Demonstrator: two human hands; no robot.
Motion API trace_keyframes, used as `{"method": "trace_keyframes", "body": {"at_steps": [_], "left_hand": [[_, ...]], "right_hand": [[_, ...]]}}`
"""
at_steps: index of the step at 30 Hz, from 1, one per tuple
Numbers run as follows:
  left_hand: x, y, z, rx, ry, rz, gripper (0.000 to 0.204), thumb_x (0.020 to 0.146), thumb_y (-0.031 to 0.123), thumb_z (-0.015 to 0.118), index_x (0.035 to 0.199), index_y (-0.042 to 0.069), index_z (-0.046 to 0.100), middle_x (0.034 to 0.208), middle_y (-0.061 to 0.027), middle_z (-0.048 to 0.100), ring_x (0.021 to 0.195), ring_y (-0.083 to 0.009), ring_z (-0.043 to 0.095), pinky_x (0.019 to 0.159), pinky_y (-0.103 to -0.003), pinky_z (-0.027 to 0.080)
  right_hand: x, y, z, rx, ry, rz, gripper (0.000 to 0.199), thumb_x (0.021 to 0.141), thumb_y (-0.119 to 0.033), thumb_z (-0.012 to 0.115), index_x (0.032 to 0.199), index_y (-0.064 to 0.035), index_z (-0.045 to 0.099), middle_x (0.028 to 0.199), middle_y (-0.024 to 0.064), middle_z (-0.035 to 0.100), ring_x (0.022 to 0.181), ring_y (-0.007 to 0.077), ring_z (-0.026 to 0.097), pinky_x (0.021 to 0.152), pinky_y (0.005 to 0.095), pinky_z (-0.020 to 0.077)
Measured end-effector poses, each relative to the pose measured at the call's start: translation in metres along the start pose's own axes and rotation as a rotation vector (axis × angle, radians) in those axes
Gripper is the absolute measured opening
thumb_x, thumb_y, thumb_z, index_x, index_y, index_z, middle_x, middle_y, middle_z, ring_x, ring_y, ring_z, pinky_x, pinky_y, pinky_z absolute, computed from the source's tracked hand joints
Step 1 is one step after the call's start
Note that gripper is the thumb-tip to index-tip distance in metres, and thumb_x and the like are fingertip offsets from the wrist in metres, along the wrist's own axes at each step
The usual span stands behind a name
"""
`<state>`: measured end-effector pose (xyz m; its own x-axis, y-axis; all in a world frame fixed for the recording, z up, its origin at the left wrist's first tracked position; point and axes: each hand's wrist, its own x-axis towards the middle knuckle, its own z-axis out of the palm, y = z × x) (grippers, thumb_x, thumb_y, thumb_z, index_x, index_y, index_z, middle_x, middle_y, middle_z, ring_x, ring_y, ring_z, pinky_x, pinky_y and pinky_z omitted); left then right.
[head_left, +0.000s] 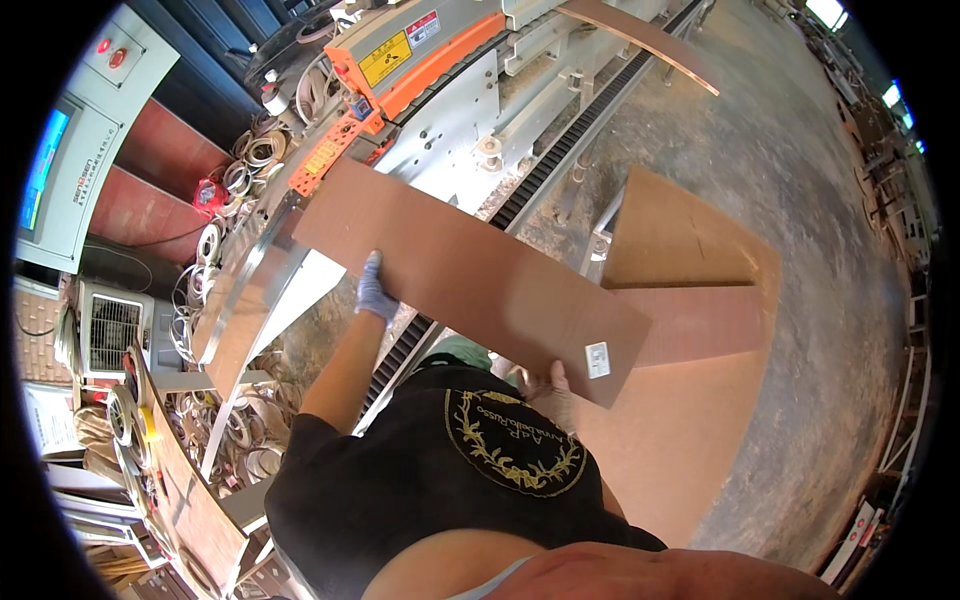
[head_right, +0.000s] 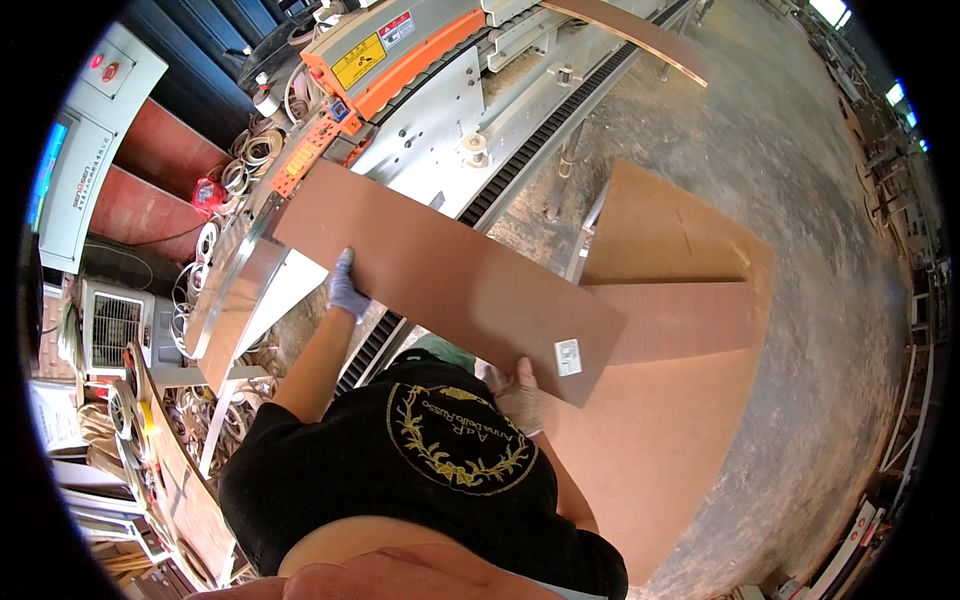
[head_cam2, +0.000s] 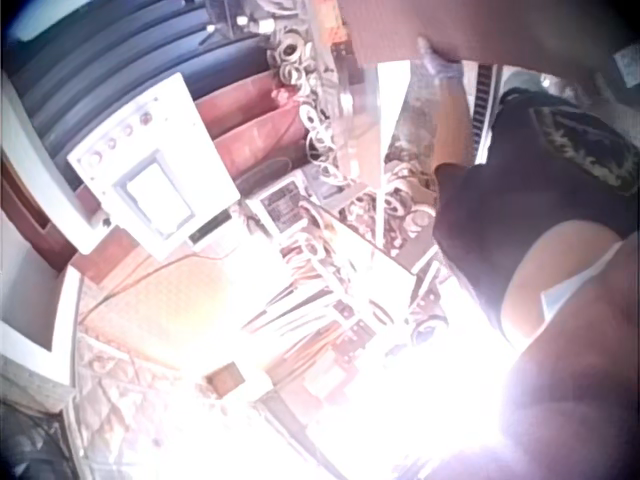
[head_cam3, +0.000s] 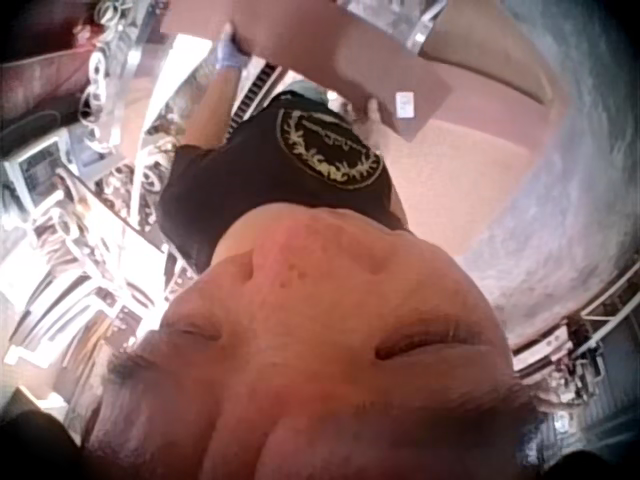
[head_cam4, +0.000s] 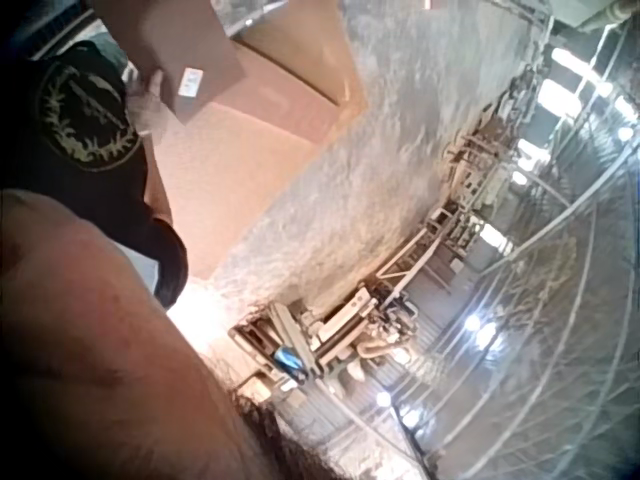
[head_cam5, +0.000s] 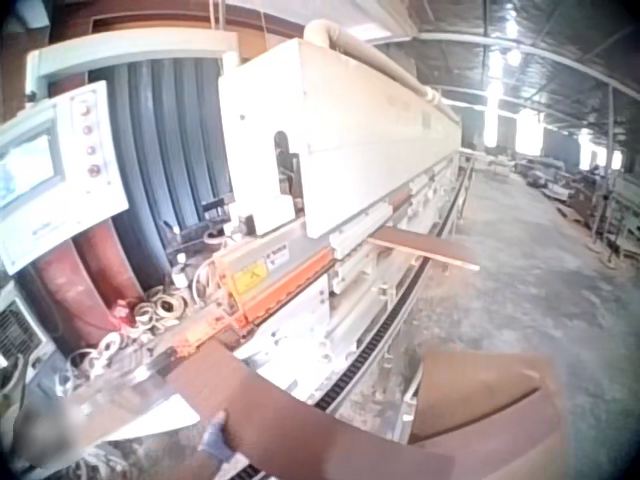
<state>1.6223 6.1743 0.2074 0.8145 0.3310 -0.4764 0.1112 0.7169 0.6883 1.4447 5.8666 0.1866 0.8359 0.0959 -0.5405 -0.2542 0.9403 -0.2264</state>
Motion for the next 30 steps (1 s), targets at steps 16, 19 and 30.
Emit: {"method": "trace_keyframes", "body": {"at_steps": [16,19,30], "left_hand": [[0.131,0.019,0.013,0.080,0.082,0.045,0.049,0.081,0.028,0.062,0.119,0.002,0.048,0.113,-0.0126,0.057,0.097,-0.0272,0.058,0.084,-0.042,0.049],[0.164,0.017,0.022,0.056,-0.017,0.034,0.047,0.083,0.028,0.060,0.120,0.003,0.049,0.115,-0.0114,0.056,0.097,-0.0268,0.058,0.084,-0.042,0.049],[0.033,-0.060,0.149,0.901,0.006,0.601,0.044,0.087,0.026,0.056,0.119,0.000,0.041,0.102,-0.0130,0.057,0.085,-0.0200,0.057,0.069,-0.031,0.049]], "right_hand": [[0.032,0.045,0.093,-0.173,0.038,0.144,0.042,0.085,-0.041,0.057,0.119,-0.0194,0.046,0.118,-0.0035,0.049,0.112,0.0161,0.043,0.100,0.0386,0.0311],[0.044,0.029,0.110,-0.217,0.028,0.071,0.042,0.090,-0.042,0.046,0.124,-0.0174,0.042,0.122,-0.0008,0.049,0.114,0.0164,0.042,0.098,0.0359,0.0302],[0.055,-0.046,0.031,-0.830,0.240,-0.559,0.031,0.083,-0.022,0.061,0.110,-0.0065,0.055,0.102,0.0086,0.059,0.093,0.0161,0.055,0.083,0.0272,0.0431]]}}
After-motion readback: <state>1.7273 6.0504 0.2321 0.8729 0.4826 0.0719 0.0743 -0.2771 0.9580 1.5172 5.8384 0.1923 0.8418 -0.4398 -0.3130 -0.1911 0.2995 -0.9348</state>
